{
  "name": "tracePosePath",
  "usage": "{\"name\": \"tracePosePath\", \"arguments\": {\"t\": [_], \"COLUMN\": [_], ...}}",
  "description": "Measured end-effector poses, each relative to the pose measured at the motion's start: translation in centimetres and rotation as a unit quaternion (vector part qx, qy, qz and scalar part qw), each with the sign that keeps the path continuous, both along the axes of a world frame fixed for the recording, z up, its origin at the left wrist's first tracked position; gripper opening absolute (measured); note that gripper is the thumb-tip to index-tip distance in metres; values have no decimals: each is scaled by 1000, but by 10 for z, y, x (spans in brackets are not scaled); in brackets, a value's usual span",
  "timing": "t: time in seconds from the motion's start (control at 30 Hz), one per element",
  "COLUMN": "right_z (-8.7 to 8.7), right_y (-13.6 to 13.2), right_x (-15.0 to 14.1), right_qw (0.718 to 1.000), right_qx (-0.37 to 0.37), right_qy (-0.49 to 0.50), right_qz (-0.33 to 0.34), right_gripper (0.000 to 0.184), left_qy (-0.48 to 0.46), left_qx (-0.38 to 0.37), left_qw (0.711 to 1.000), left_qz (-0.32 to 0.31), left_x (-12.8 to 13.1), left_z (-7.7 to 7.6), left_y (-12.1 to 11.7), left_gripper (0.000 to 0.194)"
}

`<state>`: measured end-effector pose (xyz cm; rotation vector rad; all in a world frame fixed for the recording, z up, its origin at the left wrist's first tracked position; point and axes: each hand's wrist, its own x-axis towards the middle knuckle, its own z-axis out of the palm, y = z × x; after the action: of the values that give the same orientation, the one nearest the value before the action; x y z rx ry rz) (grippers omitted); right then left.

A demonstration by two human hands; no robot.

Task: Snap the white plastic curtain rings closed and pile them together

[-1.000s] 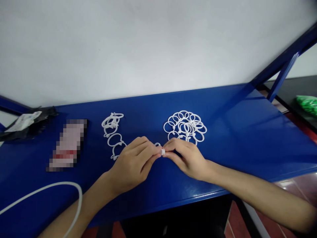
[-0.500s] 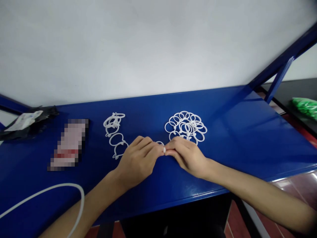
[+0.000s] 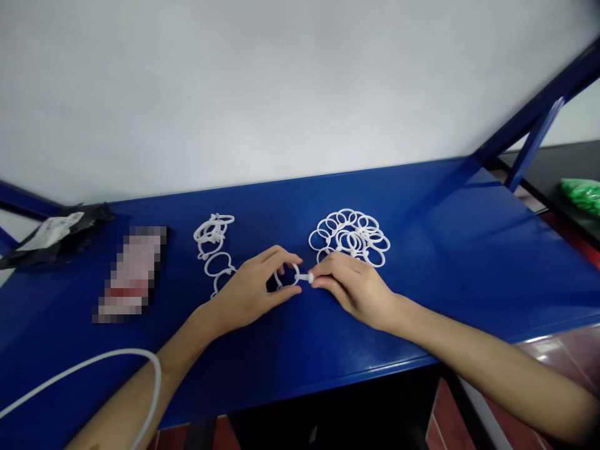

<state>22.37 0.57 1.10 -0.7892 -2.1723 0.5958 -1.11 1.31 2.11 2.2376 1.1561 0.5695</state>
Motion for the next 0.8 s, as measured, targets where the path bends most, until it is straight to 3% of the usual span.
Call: {"name": "tracePosePath", "arguments": {"t": [0.1,0.23,0.47,0.53,0.63,0.7,0.8], "right_z": [2,3,6,10,19,24,26], "right_y": [1,1,-2,1,11,19,30], "right_x": [1,1,0,6,19,29,42], "right_qw": [1000,999,995,995,989,980,969], "right_qx": [5,21,61,87,126,130,106], "right_qy": [1,5,-10,-19,-37,-64,-126], "right_qz": [3,28,78,51,-63,-137,-186], "right_gripper": [14,13,12,10,6,6,9], "left_qy": [-45,-132,-180,-144,-75,-48,-31], "left_qx": [-79,-168,-130,-115,-91,-75,-64], "left_qw": [995,974,956,959,968,973,976], "left_qz": [31,76,194,218,221,215,205], "left_x": [-2,-3,-4,-4,-5,-4,-4], "left_z": [7,9,10,11,11,11,12], "left_y": [1,1,7,8,7,6,5], "left_gripper": [18,19,22,22,23,24,25]}}
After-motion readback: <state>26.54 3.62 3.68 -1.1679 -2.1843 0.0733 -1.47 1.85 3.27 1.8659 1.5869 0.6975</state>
